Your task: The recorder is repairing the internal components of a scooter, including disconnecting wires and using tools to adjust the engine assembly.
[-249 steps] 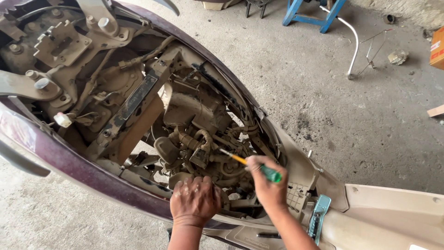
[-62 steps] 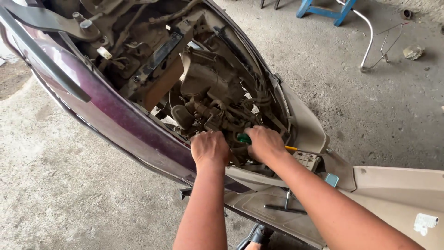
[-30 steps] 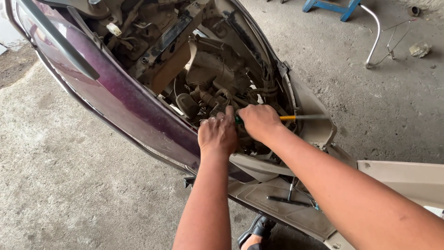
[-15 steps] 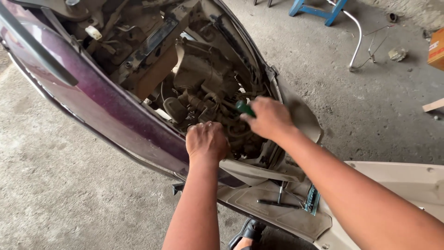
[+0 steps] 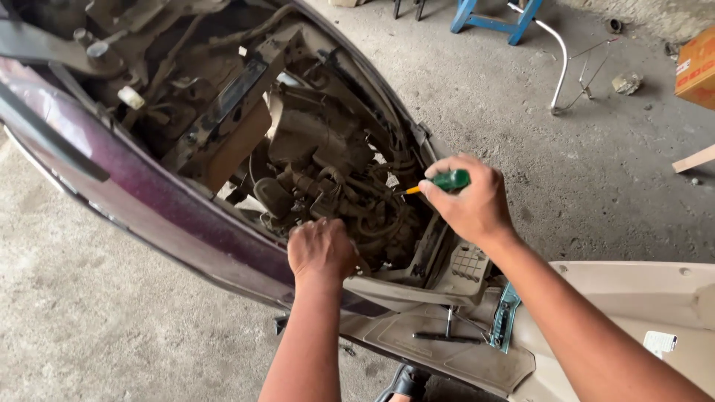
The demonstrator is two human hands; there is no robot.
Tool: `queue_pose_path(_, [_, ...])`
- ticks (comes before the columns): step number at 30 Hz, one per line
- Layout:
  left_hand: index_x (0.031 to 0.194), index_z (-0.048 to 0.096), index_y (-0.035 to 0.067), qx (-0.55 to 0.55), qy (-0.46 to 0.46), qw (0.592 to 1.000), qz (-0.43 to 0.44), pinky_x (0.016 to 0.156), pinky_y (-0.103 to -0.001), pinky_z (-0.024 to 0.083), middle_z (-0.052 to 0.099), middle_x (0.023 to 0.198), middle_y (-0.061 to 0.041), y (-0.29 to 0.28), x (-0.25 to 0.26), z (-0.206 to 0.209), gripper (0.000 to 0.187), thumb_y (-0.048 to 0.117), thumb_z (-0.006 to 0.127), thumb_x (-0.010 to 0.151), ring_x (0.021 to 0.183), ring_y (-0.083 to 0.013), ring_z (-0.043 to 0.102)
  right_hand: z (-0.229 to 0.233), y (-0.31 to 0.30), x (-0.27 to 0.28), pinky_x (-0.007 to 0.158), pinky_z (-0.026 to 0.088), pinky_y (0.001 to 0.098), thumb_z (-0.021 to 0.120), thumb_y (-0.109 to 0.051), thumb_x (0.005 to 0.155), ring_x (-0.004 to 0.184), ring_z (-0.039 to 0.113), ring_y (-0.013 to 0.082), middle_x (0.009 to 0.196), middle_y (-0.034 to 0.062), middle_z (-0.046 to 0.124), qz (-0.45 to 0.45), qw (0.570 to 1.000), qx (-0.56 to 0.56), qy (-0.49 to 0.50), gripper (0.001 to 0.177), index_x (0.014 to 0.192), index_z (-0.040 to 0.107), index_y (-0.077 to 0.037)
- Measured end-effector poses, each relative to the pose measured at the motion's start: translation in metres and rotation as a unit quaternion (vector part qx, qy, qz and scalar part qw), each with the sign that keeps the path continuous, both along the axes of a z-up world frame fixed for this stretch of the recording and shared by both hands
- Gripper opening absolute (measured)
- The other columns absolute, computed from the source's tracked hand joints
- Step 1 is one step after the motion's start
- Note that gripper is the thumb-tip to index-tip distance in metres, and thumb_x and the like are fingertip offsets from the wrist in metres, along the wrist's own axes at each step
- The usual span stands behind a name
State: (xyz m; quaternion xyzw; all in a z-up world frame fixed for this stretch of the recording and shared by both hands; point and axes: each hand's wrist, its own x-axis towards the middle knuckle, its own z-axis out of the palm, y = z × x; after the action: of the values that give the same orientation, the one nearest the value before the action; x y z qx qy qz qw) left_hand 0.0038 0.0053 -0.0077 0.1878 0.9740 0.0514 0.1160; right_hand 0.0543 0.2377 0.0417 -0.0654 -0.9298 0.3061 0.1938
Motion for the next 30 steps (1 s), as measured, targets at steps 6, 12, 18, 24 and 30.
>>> queue_pose_path(6, [0.079,0.075,0.018,-0.026,-0.011,1.000,0.008,0.076,-0.036,0.053,0.075,0.087,-0.007,0.002,-0.002,0.002,0.022,0.018,0.056,0.090,0.085,-0.0214,0.073,0.008,0.001,0.007,0.055,0.046,0.0252,0.078,-0.020,0.088,0.063,0.060,0.0091,0.077,-0.0015,0.067,-0.004,0.999,-0.029,0.045,0.011,0.091,0.074,-0.011])
queue_pose_path(12, [0.080,0.075,0.017,-0.019,-0.023,0.999,0.025,0.074,-0.038,0.056,0.075,0.089,-0.007,0.006,-0.002,0.008,0.020,0.022,0.058,0.090,0.087,-0.0232,0.074,-0.005,0.013,0.001,0.050,0.045,0.0258,0.078,-0.023,0.090,0.056,0.060,0.0079,0.068,-0.0025,0.069,-0.024,0.999,-0.035,0.022,0.013,0.090,0.074,-0.010])
queue_pose_path(18, [0.080,0.075,0.016,-0.017,-0.005,0.999,0.027,0.075,-0.039,0.057,0.076,0.088,-0.008,0.006,-0.002,0.006,0.020,0.023,0.058,0.089,0.087,-0.0245,0.075,-0.015,0.015,-0.002,0.043,0.044,0.0234,0.076,-0.023,0.090,0.050,0.058,0.0068,0.066,-0.0046,0.068,-0.005,0.997,-0.058,-0.057,0.014,0.093,0.073,-0.010])
queue_pose_path(24, [0.079,0.075,0.017,-0.024,-0.014,0.999,0.027,0.075,-0.038,0.057,0.076,0.087,-0.008,0.006,-0.002,0.008,0.021,0.022,0.057,0.089,0.087,-0.0247,0.075,-0.018,0.015,-0.004,0.042,0.040,0.0267,0.078,-0.019,0.092,0.050,0.056,0.0111,0.067,0.0010,0.069,0.003,0.999,-0.034,-0.011,0.013,0.094,0.073,-0.008])
queue_pose_path(30, [0.081,0.075,0.016,-0.046,-0.035,0.998,0.029,0.076,-0.037,0.056,0.076,0.087,-0.007,0.008,-0.003,0.012,0.023,0.025,0.057,0.092,0.086,-0.0227,0.075,-0.011,-0.017,-0.008,0.050,0.049,0.0247,0.078,-0.018,0.090,0.059,0.065,0.0079,0.076,0.0021,0.075,0.013,0.997,-0.074,-0.001,0.011,0.095,0.073,-0.009])
